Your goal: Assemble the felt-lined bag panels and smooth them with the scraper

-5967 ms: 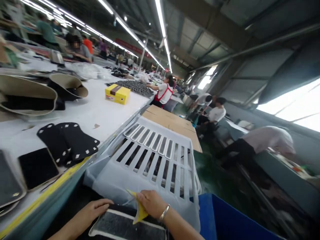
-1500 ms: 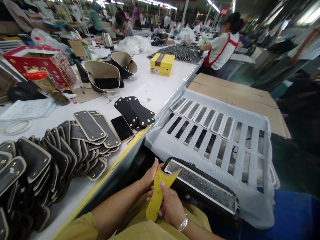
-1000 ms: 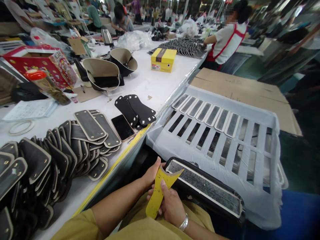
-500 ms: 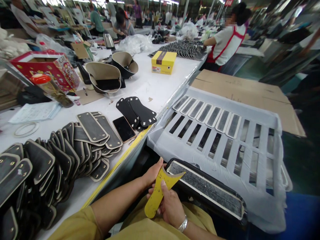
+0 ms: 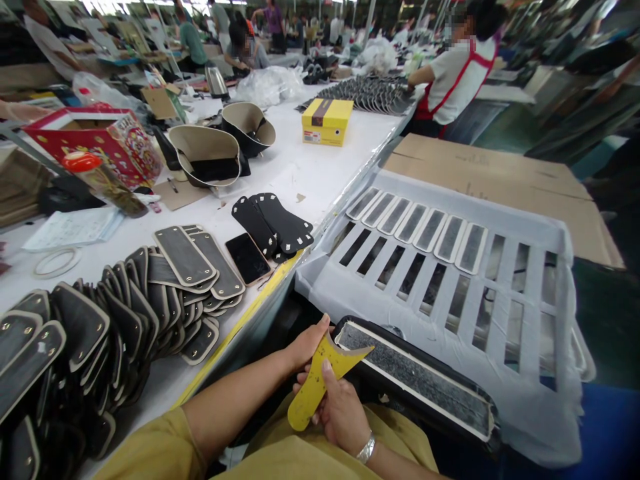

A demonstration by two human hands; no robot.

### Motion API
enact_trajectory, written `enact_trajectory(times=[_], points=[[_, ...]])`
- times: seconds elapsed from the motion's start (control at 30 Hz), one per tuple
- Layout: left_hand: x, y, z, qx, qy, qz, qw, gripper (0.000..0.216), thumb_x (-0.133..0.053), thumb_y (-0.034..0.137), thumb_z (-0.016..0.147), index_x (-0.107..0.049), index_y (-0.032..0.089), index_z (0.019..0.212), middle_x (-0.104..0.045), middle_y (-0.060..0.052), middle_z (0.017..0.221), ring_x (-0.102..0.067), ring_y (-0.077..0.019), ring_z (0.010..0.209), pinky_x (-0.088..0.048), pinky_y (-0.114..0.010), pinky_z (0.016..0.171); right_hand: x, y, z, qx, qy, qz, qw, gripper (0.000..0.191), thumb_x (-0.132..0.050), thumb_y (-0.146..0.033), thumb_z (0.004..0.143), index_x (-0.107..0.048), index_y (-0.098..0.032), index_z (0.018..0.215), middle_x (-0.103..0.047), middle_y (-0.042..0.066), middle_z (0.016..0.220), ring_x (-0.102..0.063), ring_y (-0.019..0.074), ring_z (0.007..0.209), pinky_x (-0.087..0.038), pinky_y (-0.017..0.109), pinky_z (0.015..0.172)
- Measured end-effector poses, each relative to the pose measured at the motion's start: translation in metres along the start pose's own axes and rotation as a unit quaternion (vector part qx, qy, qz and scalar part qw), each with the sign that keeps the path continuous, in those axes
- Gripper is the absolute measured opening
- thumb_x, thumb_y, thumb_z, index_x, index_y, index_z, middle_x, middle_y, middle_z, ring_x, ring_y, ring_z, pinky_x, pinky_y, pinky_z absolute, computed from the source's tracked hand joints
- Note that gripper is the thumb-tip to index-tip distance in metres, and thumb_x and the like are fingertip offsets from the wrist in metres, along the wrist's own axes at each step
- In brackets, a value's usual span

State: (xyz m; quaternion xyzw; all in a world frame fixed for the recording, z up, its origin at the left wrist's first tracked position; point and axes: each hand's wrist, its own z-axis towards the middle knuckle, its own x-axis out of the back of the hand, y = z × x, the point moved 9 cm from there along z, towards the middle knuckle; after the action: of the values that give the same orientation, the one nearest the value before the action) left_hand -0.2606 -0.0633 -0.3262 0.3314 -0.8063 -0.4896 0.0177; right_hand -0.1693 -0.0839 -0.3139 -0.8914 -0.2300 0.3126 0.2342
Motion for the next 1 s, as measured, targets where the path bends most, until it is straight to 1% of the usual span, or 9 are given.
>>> enact_trajectory(times=[0.13,0.2,0.3,0.43,0.57,0.77,1.0], points=[[0.003,0.002,-0.001,0.005,0.021,0.009,1.0,0.071,-0.031,0.074,0.076,-0.064,0.011,0.083,-0.055,-0.001,0.054,-0.045,-0.009,0.046,-0.029,-0.02,0.044,-0.001,-0.003,-0.001,-0.001,0.0,0.001,1.0,0.048,-0.062,-0.058,0.068,-0.061,-0.013,0.086,-0.07,0.012,0.078,-0.067,0.0211,0.065,-0.034,0.017,0.031],[0.003,0.003,-0.002,0.009,0.023,0.01,1.0,0.07,-0.031,0.073,0.076,-0.064,0.011,0.082,-0.055,-0.001,0.054,-0.044,-0.0088,0.045,-0.028,-0.02,0.042,-0.002,-0.005,-0.002,0.002,0.001,0.003,1.0,0.05,-0.063,-0.058,0.067,-0.062,-0.012,0.086,-0.07,0.013,0.078,-0.067,0.0211,0.065,-0.033,0.017,0.03],[0.0,0.005,-0.003,0.019,0.009,0.009,1.0,0.069,-0.03,0.074,0.076,-0.062,0.012,0.077,-0.054,-0.001,0.052,-0.039,-0.0069,0.039,-0.024,-0.02,0.038,-0.004,-0.004,-0.001,0.002,-0.003,0.014,1.0,0.05,-0.063,-0.058,0.067,-0.062,-0.012,0.087,-0.071,0.012,0.079,-0.067,0.0215,0.066,-0.034,0.017,0.031],[-0.003,0.007,-0.004,0.031,-0.009,0.026,0.999,0.069,-0.029,0.075,0.076,-0.056,0.013,0.064,-0.05,0.001,0.046,-0.032,-0.0048,0.033,-0.018,-0.021,0.036,-0.006,0.0,0.0,0.0,-0.005,0.023,1.0,0.048,-0.064,-0.056,0.067,-0.064,-0.013,0.087,-0.071,0.011,0.079,-0.067,0.022,0.067,-0.038,0.019,0.034],[-0.004,0.008,-0.004,0.034,-0.014,0.038,0.999,0.069,-0.028,0.077,0.074,-0.053,0.014,0.062,-0.05,0.0,0.046,-0.031,-0.0047,0.033,-0.016,-0.021,0.036,-0.007,-0.001,-0.001,0.005,-0.008,0.04,0.999,0.045,-0.065,-0.053,0.067,-0.064,-0.013,0.087,-0.071,0.011,0.08,-0.067,0.0217,0.068,-0.042,0.02,0.037],[-0.004,0.01,-0.004,0.036,-0.014,0.062,0.997,0.07,-0.027,0.077,0.074,-0.052,0.014,0.06,-0.052,-0.001,0.048,-0.032,-0.0053,0.035,-0.018,-0.022,0.036,-0.009,-0.002,-0.004,-0.009,-0.004,0.061,0.998,0.045,-0.067,-0.054,0.064,-0.063,-0.014,0.082,-0.071,0.011,0.08,-0.068,0.0223,0.069,-0.037,0.018,0.031],[-0.006,0.011,-0.005,0.025,-0.004,0.069,0.997,0.069,-0.029,0.076,0.074,-0.051,0.014,0.057,-0.052,-0.001,0.049,-0.037,-0.0065,0.039,-0.021,-0.021,0.039,-0.003,0.001,-0.003,-0.007,0.011,0.06,0.998,0.05,-0.067,-0.056,0.064,-0.063,-0.011,0.087,-0.07,0.012,0.075,-0.067,0.0212,0.063,-0.035,0.017,0.03]])
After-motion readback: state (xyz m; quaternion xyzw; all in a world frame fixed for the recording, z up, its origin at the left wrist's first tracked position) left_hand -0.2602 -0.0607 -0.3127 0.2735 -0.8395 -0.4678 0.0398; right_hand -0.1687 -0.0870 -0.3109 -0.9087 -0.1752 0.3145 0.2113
